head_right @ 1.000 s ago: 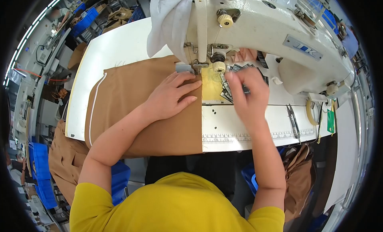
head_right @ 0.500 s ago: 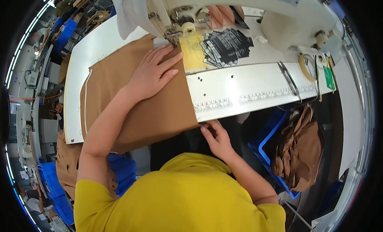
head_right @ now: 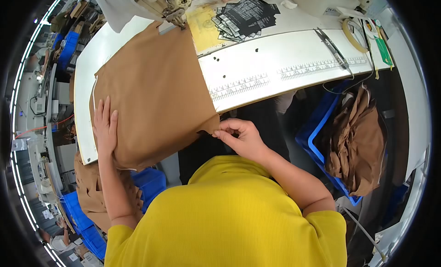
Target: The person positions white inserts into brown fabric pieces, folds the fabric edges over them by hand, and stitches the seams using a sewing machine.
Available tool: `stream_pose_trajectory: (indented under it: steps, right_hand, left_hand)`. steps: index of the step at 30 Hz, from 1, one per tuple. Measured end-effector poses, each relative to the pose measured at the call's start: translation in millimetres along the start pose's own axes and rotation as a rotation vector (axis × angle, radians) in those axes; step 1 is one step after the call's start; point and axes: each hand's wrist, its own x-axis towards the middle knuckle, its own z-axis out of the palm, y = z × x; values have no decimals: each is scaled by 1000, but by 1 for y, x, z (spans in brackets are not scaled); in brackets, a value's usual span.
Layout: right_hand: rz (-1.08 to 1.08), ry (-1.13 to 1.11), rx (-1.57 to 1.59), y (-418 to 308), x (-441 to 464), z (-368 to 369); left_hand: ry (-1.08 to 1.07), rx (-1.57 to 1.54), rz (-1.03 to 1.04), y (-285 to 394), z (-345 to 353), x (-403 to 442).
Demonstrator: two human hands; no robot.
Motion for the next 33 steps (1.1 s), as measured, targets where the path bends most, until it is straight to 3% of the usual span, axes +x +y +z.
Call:
stream_pose_trajectory:
  steps: [7, 17, 18, 20, 22, 24, 27, 29, 33]
  right_hand:
    - [-57, 60, 14, 5, -14, 7]
    - [-187, -50, -104, -13, -15, 15]
    - [-187, -59, -122, -14, -15, 16]
    - [-190, -51, -135, -16, -12, 16]
    - [-216, -78, -206, -17, -13, 14]
    - [-235, -58, -199, -19, -12, 15]
    - [-236, -60, -171, -20, -12, 14]
    - [-214, -64, -147, -18, -13, 14]
    - [-82, -109, 124, -14, -16, 20]
  left_hand:
    - [14, -31, 151, -17, 3, 20]
    - [24, -86, 392, -36, 2, 80]
    - [30, -89, 323, -32, 3, 82]
    - [109, 277, 481, 27, -18, 53]
    - [127, -54, 710, 104, -30, -2]
    - [-31, -188, 882, 156, -32, -46]
    - [-49, -257, 967, 166, 2, -73]
    - [143, -282, 1047, 161, 25, -76]
    - [132, -338, 1068, 158, 24, -72]
